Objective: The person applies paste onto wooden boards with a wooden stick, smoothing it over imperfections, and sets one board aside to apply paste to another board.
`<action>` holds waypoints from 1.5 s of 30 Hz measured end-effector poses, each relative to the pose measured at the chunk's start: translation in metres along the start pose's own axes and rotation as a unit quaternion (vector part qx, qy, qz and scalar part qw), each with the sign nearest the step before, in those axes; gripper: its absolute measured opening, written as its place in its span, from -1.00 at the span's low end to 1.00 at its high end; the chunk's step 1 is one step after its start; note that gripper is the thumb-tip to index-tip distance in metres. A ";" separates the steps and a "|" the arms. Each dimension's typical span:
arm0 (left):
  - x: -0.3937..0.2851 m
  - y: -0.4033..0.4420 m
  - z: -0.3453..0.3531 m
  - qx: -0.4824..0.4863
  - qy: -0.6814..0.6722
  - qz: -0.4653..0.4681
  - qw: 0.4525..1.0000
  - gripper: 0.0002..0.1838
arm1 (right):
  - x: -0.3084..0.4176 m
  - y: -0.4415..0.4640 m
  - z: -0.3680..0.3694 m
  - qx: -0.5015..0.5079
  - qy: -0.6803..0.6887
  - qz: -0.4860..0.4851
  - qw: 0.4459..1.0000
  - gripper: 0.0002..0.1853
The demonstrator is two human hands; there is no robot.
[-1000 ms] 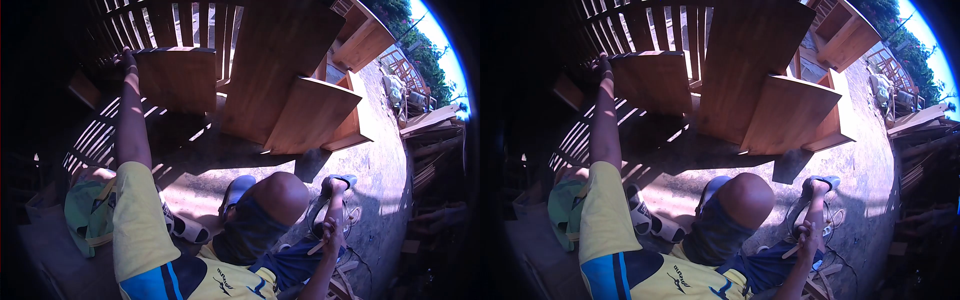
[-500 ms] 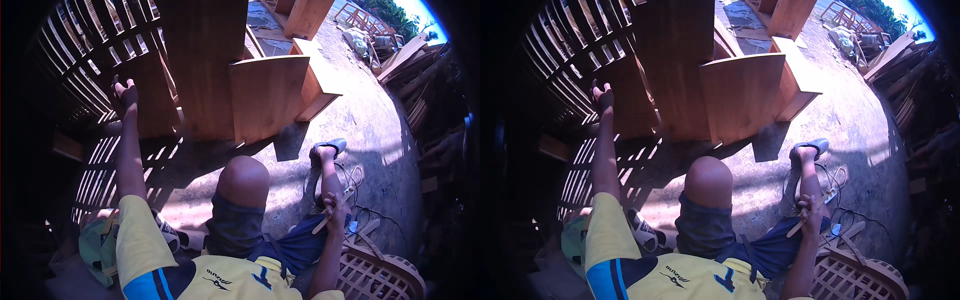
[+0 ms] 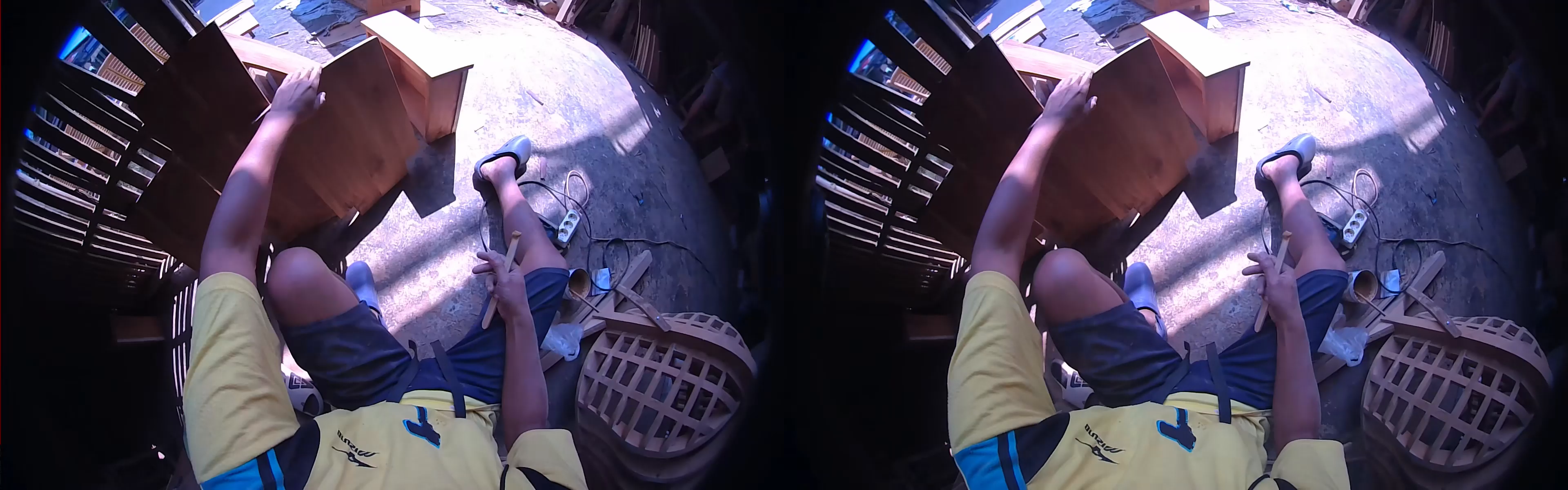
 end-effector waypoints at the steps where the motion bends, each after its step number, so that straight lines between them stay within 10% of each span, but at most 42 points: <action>1: -0.015 0.009 -0.003 0.004 0.001 0.010 1.000 -0.24 | -0.001 -0.005 0.003 -0.006 -0.050 -0.022 0.999 -0.54; 4: -0.001 0.022 -0.002 0.008 -0.041 -0.145 0.989 -0.30 | -0.007 -0.013 0.000 0.007 -0.019 -0.016 1.000 -0.55; 10: -0.038 0.020 0.002 0.028 -0.345 0.010 0.938 -0.45 | 0.006 0.006 -0.010 0.009 0.068 0.024 0.997 -0.53; 18: -0.112 -0.011 -0.128 -0.058 -0.301 -0.063 0.950 -0.64 | -0.007 0.020 -0.014 -0.014 -0.003 0.008 1.000 -0.55; 26: -0.071 -0.113 -0.293 -0.108 -0.511 -0.179 0.834 -0.63 | 0.067 -0.008 -0.061 -0.060 0.084 -0.026 0.994 -0.42; 28: -0.086 -0.151 -0.303 -0.118 -0.634 -0.267 0.716 -0.62 | 0.096 -0.026 -0.072 -0.094 0.046 -0.075 0.992 -0.35; 40: -0.213 -0.294 -0.147 -0.057 -0.704 -0.410 0.578 -0.51 | 0.038 -0.136 -0.168 -0.164 -0.021 -0.130 0.978 -0.61; 45: -0.236 -0.322 -0.091 -0.053 -0.561 -0.388 0.729 -0.44 | -0.001 -0.150 -0.182 -0.200 0.007 -0.078 0.977 -0.60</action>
Point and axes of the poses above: each hand's wrist, its own y-axis towards the middle knuckle, its own z-axis out of the palm, x = y × z, the point moved 9 cm from there along y, towards the middle knuckle, and after that the axes turned 13 degrees about z, right-handed, at the moved point
